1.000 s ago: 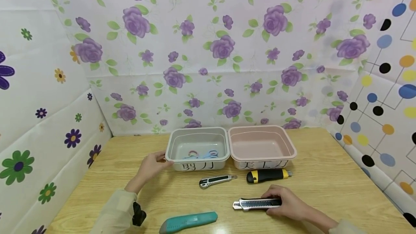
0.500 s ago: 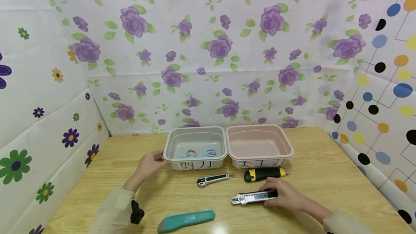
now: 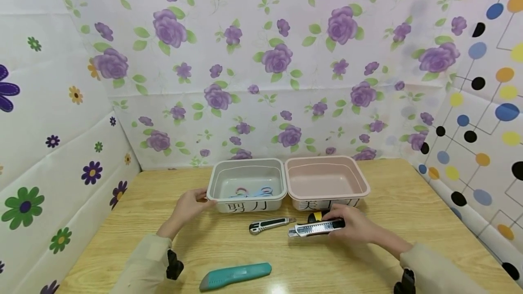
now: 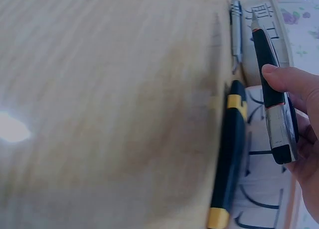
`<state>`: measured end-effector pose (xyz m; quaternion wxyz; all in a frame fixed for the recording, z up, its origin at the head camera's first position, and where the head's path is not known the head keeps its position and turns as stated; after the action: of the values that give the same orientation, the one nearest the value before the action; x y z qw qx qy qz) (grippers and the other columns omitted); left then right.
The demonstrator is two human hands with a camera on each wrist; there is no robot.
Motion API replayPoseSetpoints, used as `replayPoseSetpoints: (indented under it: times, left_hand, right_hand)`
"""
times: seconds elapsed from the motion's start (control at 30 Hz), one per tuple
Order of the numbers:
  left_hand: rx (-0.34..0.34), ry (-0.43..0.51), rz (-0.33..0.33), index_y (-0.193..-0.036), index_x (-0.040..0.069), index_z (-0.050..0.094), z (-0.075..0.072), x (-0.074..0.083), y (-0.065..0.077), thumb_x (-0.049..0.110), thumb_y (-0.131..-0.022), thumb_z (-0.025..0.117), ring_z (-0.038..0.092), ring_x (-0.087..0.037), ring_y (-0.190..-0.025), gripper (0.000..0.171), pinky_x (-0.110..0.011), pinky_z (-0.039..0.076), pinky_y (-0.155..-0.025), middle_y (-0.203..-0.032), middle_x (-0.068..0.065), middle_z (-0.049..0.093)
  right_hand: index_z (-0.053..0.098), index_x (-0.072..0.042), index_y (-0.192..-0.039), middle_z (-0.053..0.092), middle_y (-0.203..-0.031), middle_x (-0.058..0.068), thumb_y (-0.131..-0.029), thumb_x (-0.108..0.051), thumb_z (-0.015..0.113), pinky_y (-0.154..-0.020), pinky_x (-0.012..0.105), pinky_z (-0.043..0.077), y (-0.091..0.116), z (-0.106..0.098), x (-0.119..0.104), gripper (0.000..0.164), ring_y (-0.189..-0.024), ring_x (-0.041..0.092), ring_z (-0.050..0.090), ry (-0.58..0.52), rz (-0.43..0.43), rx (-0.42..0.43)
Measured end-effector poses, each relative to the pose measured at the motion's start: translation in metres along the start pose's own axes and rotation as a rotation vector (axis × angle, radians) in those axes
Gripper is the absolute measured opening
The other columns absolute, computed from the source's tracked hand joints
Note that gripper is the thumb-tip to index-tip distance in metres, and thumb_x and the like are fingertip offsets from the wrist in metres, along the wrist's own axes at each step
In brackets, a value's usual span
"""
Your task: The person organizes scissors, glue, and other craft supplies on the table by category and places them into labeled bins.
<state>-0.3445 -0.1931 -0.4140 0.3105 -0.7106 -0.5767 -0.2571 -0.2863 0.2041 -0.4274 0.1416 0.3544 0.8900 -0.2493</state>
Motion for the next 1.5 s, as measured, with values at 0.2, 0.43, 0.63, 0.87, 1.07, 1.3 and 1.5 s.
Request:
replayPoseSetpoints:
  times: [0.2, 0.43, 0.63, 0.87, 1.07, 1.3, 1.5]
  left_hand:
    - [0.003, 0.007, -0.008, -0.125, -0.006, 0.05, 0.0, -0.002, -0.001, 0.024, -0.081, 0.069, 0.062, -0.028, -0.093, 0.057, -0.035, 0.053, -0.072, -0.11, -0.02, 0.062]
    - [0.008, 0.006, -0.014, -0.126, -0.006, 0.05, -0.001, -0.003, -0.001, 0.022, -0.081, 0.069, 0.062, -0.029, -0.093, 0.057, -0.035, 0.053, -0.072, -0.111, -0.02, 0.062]
    - [0.006, 0.006, -0.016, -0.126, -0.007, 0.05, -0.002, -0.002, -0.001, 0.024, -0.08, 0.07, 0.062, -0.029, -0.094, 0.058, -0.035, 0.053, -0.072, -0.111, -0.021, 0.061]
    - [0.0, 0.016, -0.013, -0.126, -0.006, 0.049, -0.002, -0.001, 0.001, 0.024, -0.08, 0.07, 0.062, -0.029, -0.093, 0.059, -0.035, 0.053, -0.072, -0.111, -0.021, 0.062]
    - [0.004, 0.007, -0.017, -0.126, -0.006, 0.05, -0.001, -0.001, 0.0, 0.024, -0.08, 0.07, 0.062, -0.028, -0.094, 0.059, -0.035, 0.053, -0.072, -0.111, -0.02, 0.062]
    - [0.006, 0.009, -0.035, -0.125, -0.007, 0.051, -0.001, -0.002, -0.001, 0.024, -0.079, 0.071, 0.062, -0.028, -0.095, 0.058, -0.035, 0.053, -0.074, -0.112, -0.02, 0.061]
    - [0.006, 0.007, -0.032, -0.124, -0.007, 0.052, -0.001, -0.003, -0.001, 0.024, -0.079, 0.071, 0.062, -0.027, -0.094, 0.058, -0.035, 0.053, -0.074, -0.112, -0.021, 0.061]
  right_hand:
    - [0.069, -0.014, -0.099, 0.056, -0.087, -0.014, -0.067, -0.02, 0.08, -0.064, 0.021, 0.042, -0.016, -0.015, -0.007, 0.034, -0.075, 0.001, 0.049, 0.025, -0.027, 0.004]
    - [0.069, -0.012, -0.1, 0.053, -0.08, -0.011, -0.07, -0.015, 0.078, -0.058, 0.019, 0.039, -0.03, -0.03, -0.013, 0.032, -0.066, 0.004, 0.045, -0.005, -0.082, -0.003]
    - [0.068, -0.007, -0.101, 0.053, -0.081, -0.008, -0.07, -0.01, 0.077, -0.063, 0.023, 0.043, -0.039, -0.038, -0.012, 0.032, -0.071, 0.003, 0.046, -0.035, -0.101, -0.028]
    - [0.069, -0.008, -0.1, 0.056, -0.082, -0.007, -0.071, -0.012, 0.077, -0.061, 0.025, 0.044, -0.049, -0.054, -0.013, 0.03, -0.07, 0.007, 0.048, -0.009, -0.084, -0.02]
    - [0.068, -0.006, -0.101, 0.059, -0.087, -0.003, -0.071, -0.009, 0.076, -0.063, 0.027, 0.046, -0.056, -0.063, -0.009, 0.031, -0.075, 0.009, 0.052, 0.036, -0.082, -0.02]
    - [0.068, -0.006, -0.102, 0.06, -0.091, -0.001, -0.072, -0.014, 0.076, -0.069, 0.031, 0.047, -0.062, -0.073, -0.004, 0.032, -0.082, 0.013, 0.054, 0.095, -0.084, -0.008]
    - [0.068, -0.008, -0.103, 0.059, -0.09, -0.003, -0.075, -0.017, 0.074, -0.064, 0.028, 0.042, -0.068, -0.079, 0.009, 0.03, -0.078, 0.01, 0.05, 0.124, -0.031, -0.02]
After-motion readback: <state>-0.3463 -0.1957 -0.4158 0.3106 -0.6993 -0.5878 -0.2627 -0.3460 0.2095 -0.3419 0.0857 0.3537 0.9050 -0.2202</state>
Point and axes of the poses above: each hand's wrist, its own y-axis away from the middle knuckle, its own z-axis out of the palm, x = y × z, the point moved 7 cm from there along -y, towards the middle knuckle
